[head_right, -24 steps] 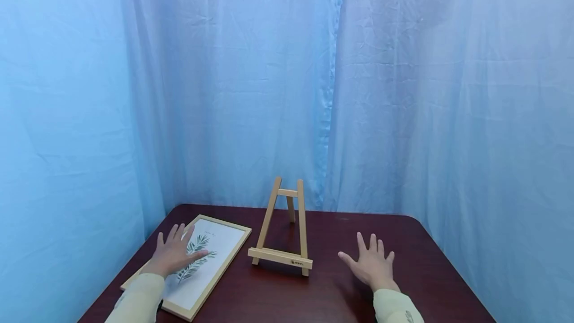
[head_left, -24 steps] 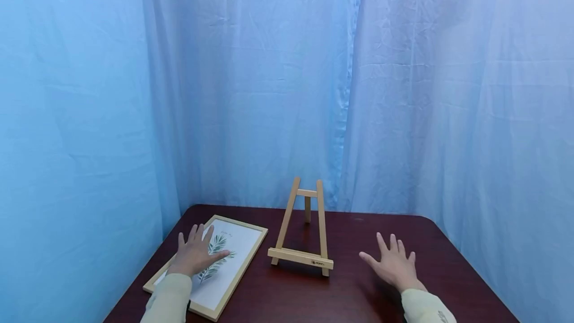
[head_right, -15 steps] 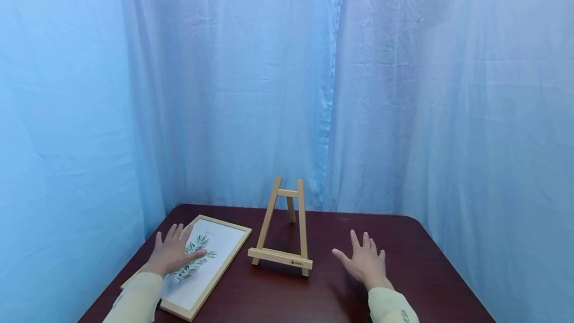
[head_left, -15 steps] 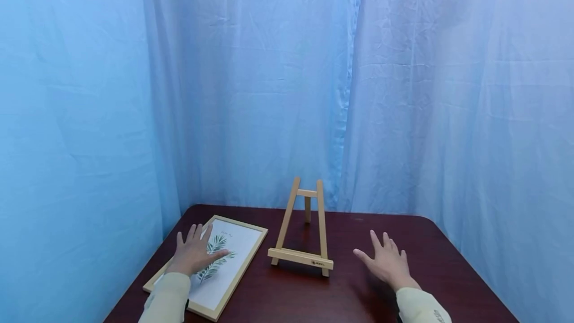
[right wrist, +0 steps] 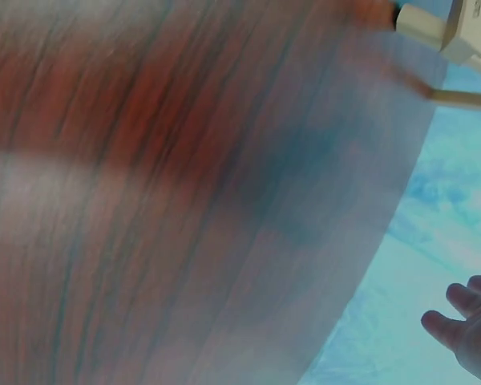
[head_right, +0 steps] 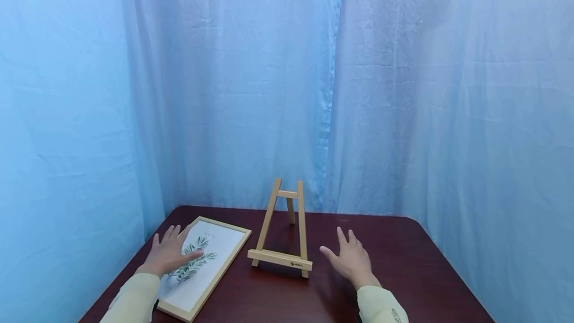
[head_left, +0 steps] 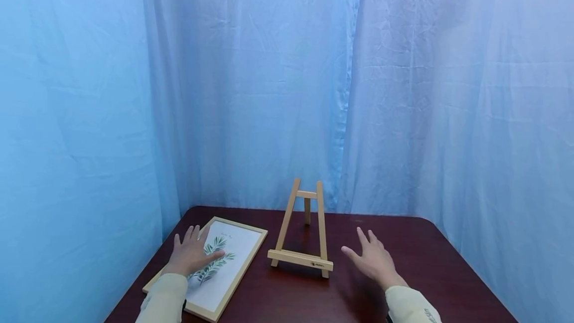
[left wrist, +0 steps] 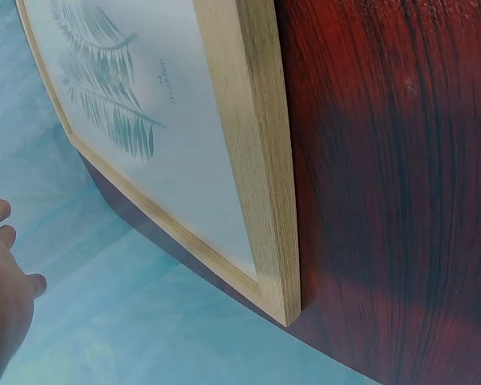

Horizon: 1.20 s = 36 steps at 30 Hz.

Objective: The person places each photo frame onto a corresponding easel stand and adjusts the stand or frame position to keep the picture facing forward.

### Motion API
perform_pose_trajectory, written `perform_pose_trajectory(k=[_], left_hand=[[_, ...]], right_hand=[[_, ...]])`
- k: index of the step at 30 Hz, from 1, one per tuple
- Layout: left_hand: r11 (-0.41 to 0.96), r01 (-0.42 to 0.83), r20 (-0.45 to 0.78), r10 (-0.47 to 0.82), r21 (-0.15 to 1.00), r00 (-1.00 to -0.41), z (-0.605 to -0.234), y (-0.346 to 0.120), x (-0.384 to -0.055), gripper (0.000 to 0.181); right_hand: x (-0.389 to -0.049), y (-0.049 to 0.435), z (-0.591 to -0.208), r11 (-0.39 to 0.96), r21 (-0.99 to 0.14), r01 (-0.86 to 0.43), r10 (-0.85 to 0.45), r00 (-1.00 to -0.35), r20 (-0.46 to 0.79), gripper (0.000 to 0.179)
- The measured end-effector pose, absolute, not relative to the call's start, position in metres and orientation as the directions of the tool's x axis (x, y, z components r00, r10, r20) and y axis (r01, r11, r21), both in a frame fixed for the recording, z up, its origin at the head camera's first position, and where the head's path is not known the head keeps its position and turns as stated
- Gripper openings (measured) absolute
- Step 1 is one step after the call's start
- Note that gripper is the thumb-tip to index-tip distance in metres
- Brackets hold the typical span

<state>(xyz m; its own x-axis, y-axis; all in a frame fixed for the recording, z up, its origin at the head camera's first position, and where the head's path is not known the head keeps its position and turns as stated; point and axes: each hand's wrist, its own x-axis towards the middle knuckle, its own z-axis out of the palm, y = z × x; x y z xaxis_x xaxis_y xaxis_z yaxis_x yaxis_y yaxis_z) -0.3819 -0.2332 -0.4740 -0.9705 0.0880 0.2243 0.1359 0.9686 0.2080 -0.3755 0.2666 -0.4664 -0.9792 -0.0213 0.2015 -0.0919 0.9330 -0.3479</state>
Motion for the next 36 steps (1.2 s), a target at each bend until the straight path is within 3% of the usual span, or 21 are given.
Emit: perform_pose_trajectory(k=[6,14,20,29,36], left_hand=[[0.964,0.137,0.226,0.084,0.229,-0.971,-0.474,-0.236,-0.384,0.104],[0.96,0.138,0.205,0.088,0.244,-0.975,-0.475,-0.24,-0.385,0.114],[0.954,0.131,0.215,0.074,0.269,-0.974,-0.474,-0.243,-0.387,0.109],[0.944,0.118,0.221,0.049,0.31,-0.974,-0.473,-0.248,-0.386,0.106],[0.917,0.084,0.183,0.013,0.389,-0.983,-0.469,-0.25,-0.384,0.092]], right_hand=[[-0.376,0.253,-0.464,0.919,-0.379,-0.105,-0.028,-0.979,0.202,0.101],[-0.373,0.237,-0.459,0.902,-0.415,-0.123,-0.035,-0.976,0.213,0.098],[-0.373,0.23,-0.457,0.889,-0.435,-0.141,-0.039,-0.971,0.235,0.098],[-0.369,0.213,-0.451,0.861,-0.479,-0.172,-0.049,-0.965,0.259,0.075],[-0.368,0.205,-0.452,0.844,-0.503,-0.185,-0.057,-0.964,0.26,0.08]])
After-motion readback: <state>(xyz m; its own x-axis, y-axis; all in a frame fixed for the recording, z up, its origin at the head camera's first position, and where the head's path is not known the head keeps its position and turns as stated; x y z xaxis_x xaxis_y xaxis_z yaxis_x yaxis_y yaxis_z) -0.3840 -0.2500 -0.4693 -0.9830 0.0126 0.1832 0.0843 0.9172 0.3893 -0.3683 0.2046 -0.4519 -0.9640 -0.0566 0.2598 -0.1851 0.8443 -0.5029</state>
